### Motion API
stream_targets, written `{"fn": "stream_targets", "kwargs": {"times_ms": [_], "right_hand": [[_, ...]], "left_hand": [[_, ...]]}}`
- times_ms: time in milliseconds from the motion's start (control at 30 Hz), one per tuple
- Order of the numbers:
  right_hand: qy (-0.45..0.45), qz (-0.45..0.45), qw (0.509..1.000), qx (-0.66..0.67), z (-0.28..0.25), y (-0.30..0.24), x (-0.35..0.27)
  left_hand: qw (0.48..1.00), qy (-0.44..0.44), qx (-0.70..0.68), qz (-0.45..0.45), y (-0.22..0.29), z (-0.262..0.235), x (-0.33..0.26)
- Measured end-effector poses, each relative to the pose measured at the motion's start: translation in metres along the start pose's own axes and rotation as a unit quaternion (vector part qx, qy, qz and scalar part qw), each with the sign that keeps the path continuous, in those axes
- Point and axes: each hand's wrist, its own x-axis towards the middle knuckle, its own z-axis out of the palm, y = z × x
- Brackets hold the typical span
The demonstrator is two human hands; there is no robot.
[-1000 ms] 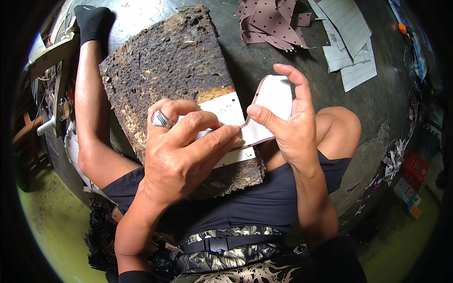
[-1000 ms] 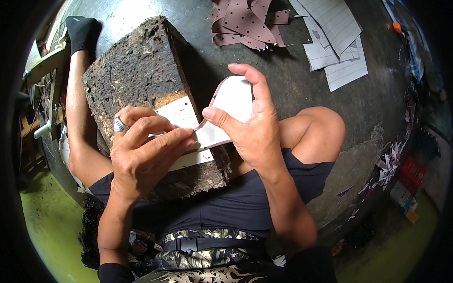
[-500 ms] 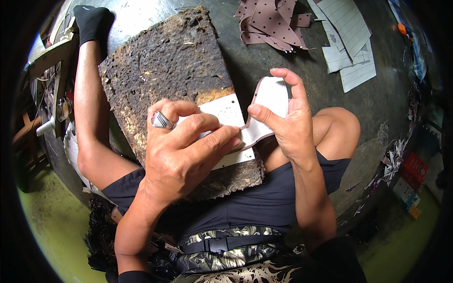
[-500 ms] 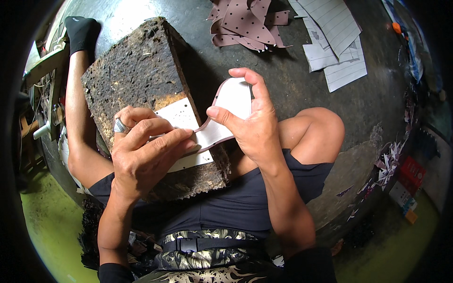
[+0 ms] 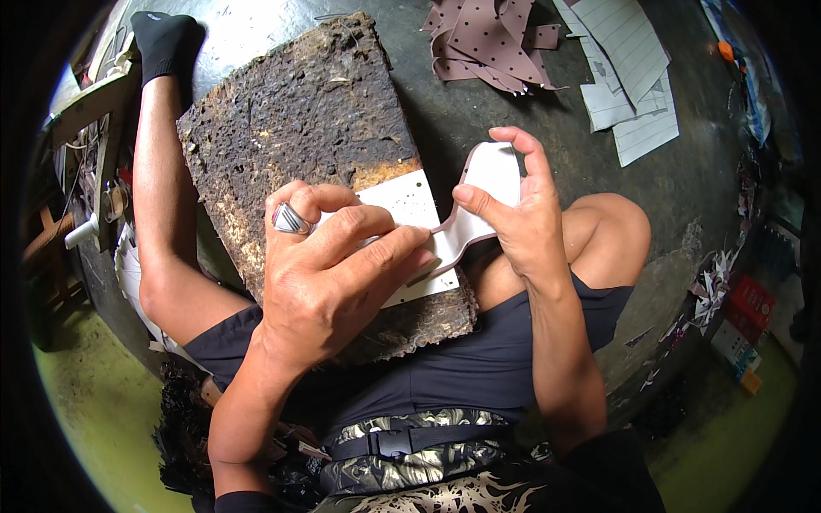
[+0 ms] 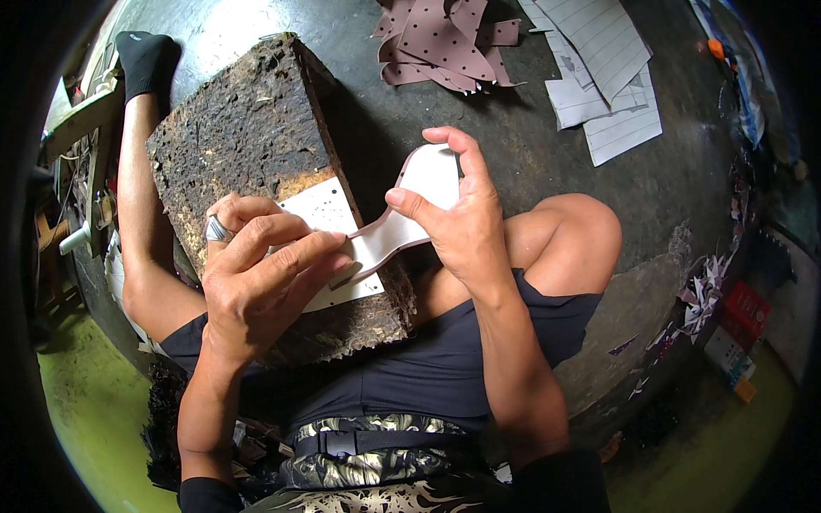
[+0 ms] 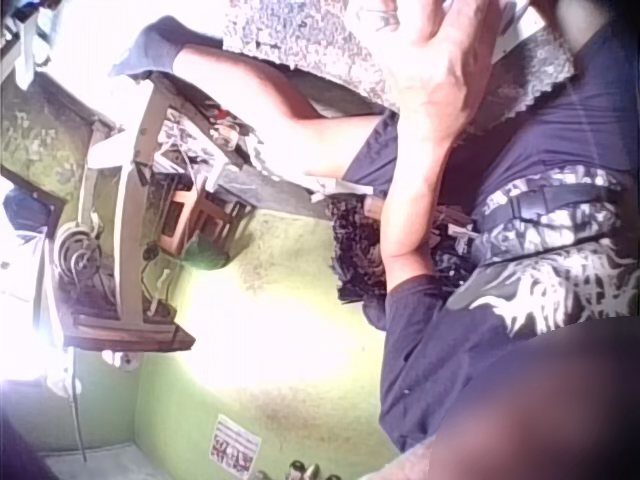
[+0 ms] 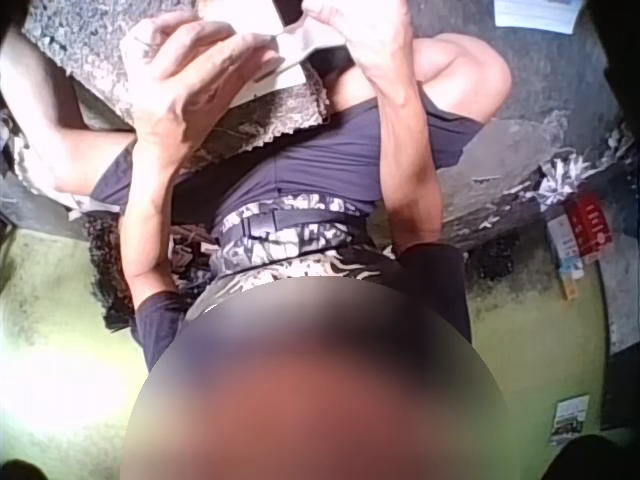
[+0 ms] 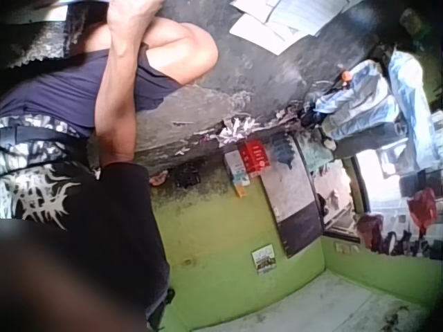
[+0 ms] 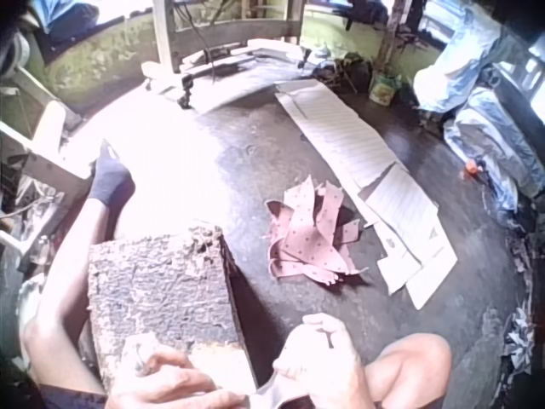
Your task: The person sits on the floor and repeatedly peels a thin white paper layer from a small rectangular block resting on a wooden board. They handle the paper by hand, lifting and separating it in small sections, then place the peeled pieces aside.
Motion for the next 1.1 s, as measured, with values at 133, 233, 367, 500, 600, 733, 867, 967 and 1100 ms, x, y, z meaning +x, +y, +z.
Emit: {"fn": "stream_targets", "kwargs": {"times_ms": [133, 233, 367, 500, 600, 733, 867, 967, 1100], "right_hand": [[0.004, 0.009, 1.0, -0.006, -0.005, 0.004, 0.002], [0.01, 0.012, 0.999, -0.03, -0.009, 0.006, 0.004], [0.012, 0.014, 0.998, -0.055, -0.011, 0.007, 0.005], [0.022, 0.017, 0.999, -0.043, -0.011, 0.008, 0.004], [0.023, 0.008, 0.998, -0.062, -0.012, 0.009, 0.004], [0.031, 0.011, 0.997, -0.073, -0.014, 0.009, 0.005], [0.036, 0.017, 0.997, -0.066, -0.016, 0.011, 0.006], [0.044, 0.013, 0.997, -0.055, -0.017, 0.012, 0.006], [0.062, 0.005, 0.995, -0.078, -0.022, 0.008, 0.008]], "left_hand": [[1.0, -0.002, 0.0, -0.004, 0.0, 0.0, -0.001], [1.0, 0.001, 0.006, -0.003, 0.0, 0.001, -0.001], [1.0, 0.003, 0.014, 0.016, -0.003, 0.001, -0.001], [1.0, 0.015, 0.011, 0.017, -0.003, 0.003, -0.002], [1.0, 0.02, 0.013, 0.014, -0.003, 0.005, -0.004], [0.999, 0.036, 0.016, 0.017, -0.003, 0.009, -0.004], [0.999, 0.035, 0.026, 0.009, -0.002, 0.011, -0.005], [0.999, 0.034, 0.036, 0.014, -0.002, 0.011, -0.004], [0.998, 0.033, 0.049, 0.009, 0.001, 0.012, 0.0]]}}
